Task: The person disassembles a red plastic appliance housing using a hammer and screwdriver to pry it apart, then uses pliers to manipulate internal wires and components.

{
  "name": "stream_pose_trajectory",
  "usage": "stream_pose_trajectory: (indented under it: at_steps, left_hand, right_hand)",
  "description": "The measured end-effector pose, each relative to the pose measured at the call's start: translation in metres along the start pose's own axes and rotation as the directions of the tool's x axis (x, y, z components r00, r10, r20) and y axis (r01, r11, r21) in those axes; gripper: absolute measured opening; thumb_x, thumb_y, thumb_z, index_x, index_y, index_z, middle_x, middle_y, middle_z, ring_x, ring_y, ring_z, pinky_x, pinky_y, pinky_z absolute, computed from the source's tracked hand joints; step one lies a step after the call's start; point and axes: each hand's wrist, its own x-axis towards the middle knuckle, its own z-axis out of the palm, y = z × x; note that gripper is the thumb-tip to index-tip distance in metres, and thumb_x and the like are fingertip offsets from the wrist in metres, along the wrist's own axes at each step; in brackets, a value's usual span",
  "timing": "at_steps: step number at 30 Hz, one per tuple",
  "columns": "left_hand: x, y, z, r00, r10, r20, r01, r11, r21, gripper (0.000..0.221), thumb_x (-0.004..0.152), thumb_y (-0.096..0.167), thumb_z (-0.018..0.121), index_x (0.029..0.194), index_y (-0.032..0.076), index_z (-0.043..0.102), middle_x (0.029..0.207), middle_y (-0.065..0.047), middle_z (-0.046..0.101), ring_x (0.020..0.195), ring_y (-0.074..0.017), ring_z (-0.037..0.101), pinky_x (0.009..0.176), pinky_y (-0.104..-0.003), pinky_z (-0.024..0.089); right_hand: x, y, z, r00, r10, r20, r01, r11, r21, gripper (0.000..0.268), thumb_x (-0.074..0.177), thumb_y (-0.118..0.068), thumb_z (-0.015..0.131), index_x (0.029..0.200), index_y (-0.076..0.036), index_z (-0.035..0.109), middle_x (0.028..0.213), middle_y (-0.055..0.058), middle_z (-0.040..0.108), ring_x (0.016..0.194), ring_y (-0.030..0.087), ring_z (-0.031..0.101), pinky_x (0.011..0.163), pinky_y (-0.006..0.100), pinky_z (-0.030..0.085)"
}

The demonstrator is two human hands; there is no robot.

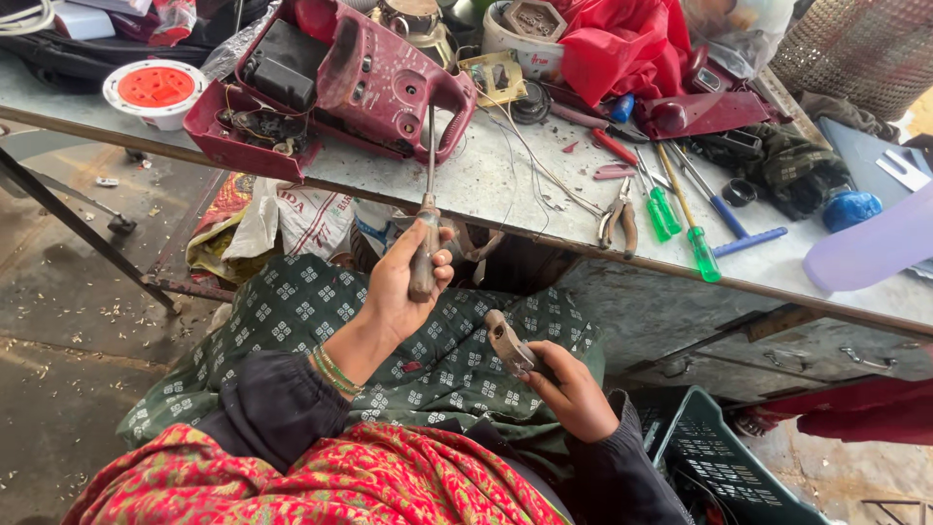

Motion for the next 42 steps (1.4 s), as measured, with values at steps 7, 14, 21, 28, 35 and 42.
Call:
stream_pose_trajectory:
  at_steps: [7, 14, 21, 28, 35, 42]
  left_hand:
    - [-0.001, -0.007, 0.005, 0.999, 0.014, 0.046, -0.021, 0.987, 0.16, 0.032, 0.103, 0.029, 0.055, 0.13, 0.011, 0.052, 0.099, -0.004, 0.056, 0.074, -0.0105, 0.054, 0.062, -0.025, 0.048]
    - [0.006, -0.001, -0.004, 0.996, 0.018, 0.083, -0.03, 0.989, 0.145, 0.039, 0.106, 0.034, 0.055, 0.137, 0.011, 0.051, 0.1, -0.003, 0.057, 0.072, -0.0076, 0.05, 0.061, -0.022, 0.047]
    - [0.006, 0.006, 0.005, 0.997, -0.063, 0.054, 0.061, 0.998, 0.029, 0.04, 0.105, 0.035, 0.056, 0.136, 0.01, 0.053, 0.102, -0.003, 0.058, 0.073, -0.0075, 0.052, 0.061, -0.02, 0.048]
    - [0.01, 0.01, 0.018, 0.996, -0.063, 0.062, 0.065, 0.997, -0.031, 0.038, 0.105, 0.035, 0.057, 0.132, 0.009, 0.053, 0.104, -0.005, 0.058, 0.074, -0.0078, 0.055, 0.062, -0.02, 0.05]
    - [0.01, 0.008, 0.031, 0.999, -0.041, 0.017, 0.042, 0.998, -0.048, 0.037, 0.104, 0.035, 0.058, 0.129, 0.008, 0.054, 0.103, -0.007, 0.057, 0.074, -0.0094, 0.056, 0.063, -0.021, 0.052]
    - [0.015, 0.004, 0.039, 0.998, -0.046, -0.037, 0.042, 0.993, -0.115, 0.035, 0.102, 0.033, 0.061, 0.124, 0.007, 0.053, 0.104, -0.008, 0.058, 0.077, -0.011, 0.056, 0.065, -0.023, 0.054]
  right_hand:
    - [0.0, -0.002, -0.002, 1.0, -0.013, -0.028, 0.01, 0.996, -0.092, 0.03, 0.089, -0.006, 0.068, 0.119, -0.003, 0.065, 0.099, 0.008, 0.069, 0.089, 0.018, 0.069, 0.08, 0.03, 0.054]
    - [0.003, 0.008, 0.002, 1.0, 0.022, -0.004, -0.022, 0.998, -0.055, 0.032, 0.09, -0.008, 0.068, 0.122, -0.003, 0.063, 0.103, 0.009, 0.071, 0.092, 0.019, 0.07, 0.082, 0.03, 0.054]
    - [0.004, 0.013, 0.003, 1.0, 0.023, 0.02, -0.021, 0.997, -0.076, 0.034, 0.09, -0.009, 0.069, 0.123, -0.002, 0.063, 0.104, 0.01, 0.071, 0.094, 0.02, 0.071, 0.083, 0.031, 0.055]
    - [0.004, 0.016, 0.004, 1.0, 0.006, 0.027, -0.004, 0.998, -0.067, 0.033, 0.091, -0.009, 0.068, 0.123, -0.002, 0.063, 0.105, 0.01, 0.07, 0.095, 0.021, 0.07, 0.085, 0.032, 0.054]
    - [0.005, 0.007, 0.005, 1.0, 0.023, 0.022, -0.021, 0.996, -0.09, 0.033, 0.091, -0.012, 0.069, 0.122, -0.002, 0.063, 0.103, 0.009, 0.07, 0.092, 0.019, 0.069, 0.082, 0.031, 0.054]
    - [0.004, 0.0, 0.005, 1.0, 0.008, 0.015, -0.006, 0.993, -0.114, 0.031, 0.092, -0.012, 0.069, 0.12, -0.002, 0.063, 0.099, 0.01, 0.068, 0.089, 0.02, 0.068, 0.08, 0.031, 0.054]
